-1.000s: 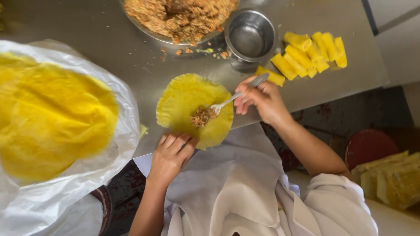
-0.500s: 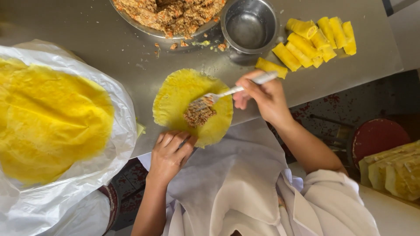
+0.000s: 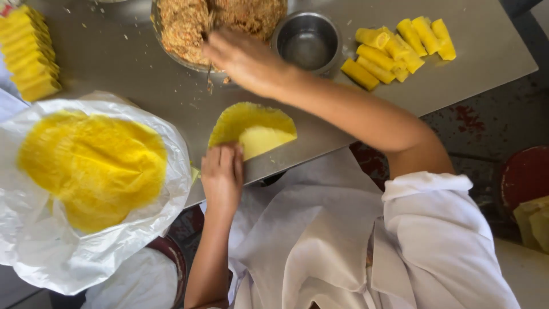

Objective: Assembling food rolls by placing filling on yellow wrappers and rolling them into cylinders on a stainless steel table.

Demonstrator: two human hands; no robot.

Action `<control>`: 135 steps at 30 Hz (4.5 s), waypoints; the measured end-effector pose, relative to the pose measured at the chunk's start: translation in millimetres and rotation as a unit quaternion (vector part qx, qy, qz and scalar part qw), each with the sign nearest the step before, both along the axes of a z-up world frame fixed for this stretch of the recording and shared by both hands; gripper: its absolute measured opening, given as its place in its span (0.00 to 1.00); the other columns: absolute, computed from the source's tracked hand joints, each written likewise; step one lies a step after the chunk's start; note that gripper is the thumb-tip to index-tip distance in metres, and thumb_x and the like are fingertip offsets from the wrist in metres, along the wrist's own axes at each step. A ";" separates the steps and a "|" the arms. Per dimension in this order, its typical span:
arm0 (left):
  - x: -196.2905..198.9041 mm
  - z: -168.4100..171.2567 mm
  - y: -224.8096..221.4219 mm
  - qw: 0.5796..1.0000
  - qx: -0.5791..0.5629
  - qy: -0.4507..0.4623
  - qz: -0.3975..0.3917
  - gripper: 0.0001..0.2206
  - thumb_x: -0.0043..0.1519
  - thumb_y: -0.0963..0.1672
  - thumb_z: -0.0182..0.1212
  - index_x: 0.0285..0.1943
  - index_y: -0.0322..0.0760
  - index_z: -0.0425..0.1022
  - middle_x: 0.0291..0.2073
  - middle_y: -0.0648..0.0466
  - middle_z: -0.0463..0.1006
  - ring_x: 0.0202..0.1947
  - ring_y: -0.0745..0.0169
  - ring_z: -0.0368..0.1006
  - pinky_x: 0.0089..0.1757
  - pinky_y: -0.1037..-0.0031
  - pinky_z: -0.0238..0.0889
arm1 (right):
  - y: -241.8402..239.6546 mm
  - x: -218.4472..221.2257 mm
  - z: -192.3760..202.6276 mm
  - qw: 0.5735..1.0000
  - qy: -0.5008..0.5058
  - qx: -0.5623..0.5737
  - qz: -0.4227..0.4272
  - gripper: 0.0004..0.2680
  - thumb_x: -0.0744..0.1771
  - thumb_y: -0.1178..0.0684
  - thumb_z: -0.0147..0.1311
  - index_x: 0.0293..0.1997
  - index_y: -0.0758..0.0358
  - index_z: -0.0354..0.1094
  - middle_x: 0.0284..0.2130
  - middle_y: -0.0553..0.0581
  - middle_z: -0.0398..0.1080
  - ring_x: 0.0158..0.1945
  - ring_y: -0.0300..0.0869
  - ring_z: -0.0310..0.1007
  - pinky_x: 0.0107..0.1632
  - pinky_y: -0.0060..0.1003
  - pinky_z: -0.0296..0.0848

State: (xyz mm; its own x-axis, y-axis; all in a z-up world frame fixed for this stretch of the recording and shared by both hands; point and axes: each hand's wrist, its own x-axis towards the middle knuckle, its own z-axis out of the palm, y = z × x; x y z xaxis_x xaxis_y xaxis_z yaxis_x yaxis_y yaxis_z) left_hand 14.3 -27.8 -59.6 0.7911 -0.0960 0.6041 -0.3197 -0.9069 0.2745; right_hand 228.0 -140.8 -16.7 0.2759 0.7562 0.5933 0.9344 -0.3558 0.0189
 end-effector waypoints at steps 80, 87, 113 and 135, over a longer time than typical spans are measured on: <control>10.2 -2.2 4.2 0.997 0.049 -0.049 -0.041 0.07 0.63 0.38 0.53 0.46 0.30 0.76 0.40 0.47 0.78 0.43 0.54 0.77 0.43 0.71 0.68 | -79.3 -122.2 -31.9 0.979 0.196 -0.026 0.043 0.16 0.69 0.61 0.46 0.66 0.66 0.55 0.49 0.58 0.70 0.52 0.45 0.70 0.57 0.36 0.71; 17.1 17.2 28.6 0.963 0.230 -0.032 -0.135 0.09 0.64 0.38 0.48 0.50 0.35 0.71 0.40 0.52 0.76 0.43 0.59 0.75 0.40 0.76 0.70 | -76.4 -107.2 -27.3 0.992 0.045 -0.040 0.111 0.14 0.68 0.65 0.45 0.61 0.70 0.59 0.38 0.60 0.70 0.44 0.45 0.72 0.48 0.33 0.73; 56.6 -5.8 28.5 0.987 -0.043 0.133 -0.078 0.07 0.64 0.38 0.52 0.45 0.36 0.76 0.39 0.52 0.69 0.44 0.52 0.69 0.44 0.69 0.66 | -51.5 -69.8 -25.9 0.932 0.356 -0.056 0.032 0.07 0.67 0.64 0.46 0.42 0.64 0.71 0.36 0.61 0.67 0.40 0.46 0.68 0.41 0.34 0.69; 58.9 -9.3 23.5 0.977 0.215 0.000 0.007 0.14 0.67 0.38 0.48 0.61 0.31 0.69 0.53 0.45 0.74 0.56 0.52 0.71 0.54 0.70 0.63 | -43.2 -53.3 -60.1 0.999 0.002 -0.051 0.013 0.06 0.69 0.54 0.50 0.44 0.65 0.68 0.42 0.57 0.67 0.38 0.45 0.62 0.36 0.37 0.59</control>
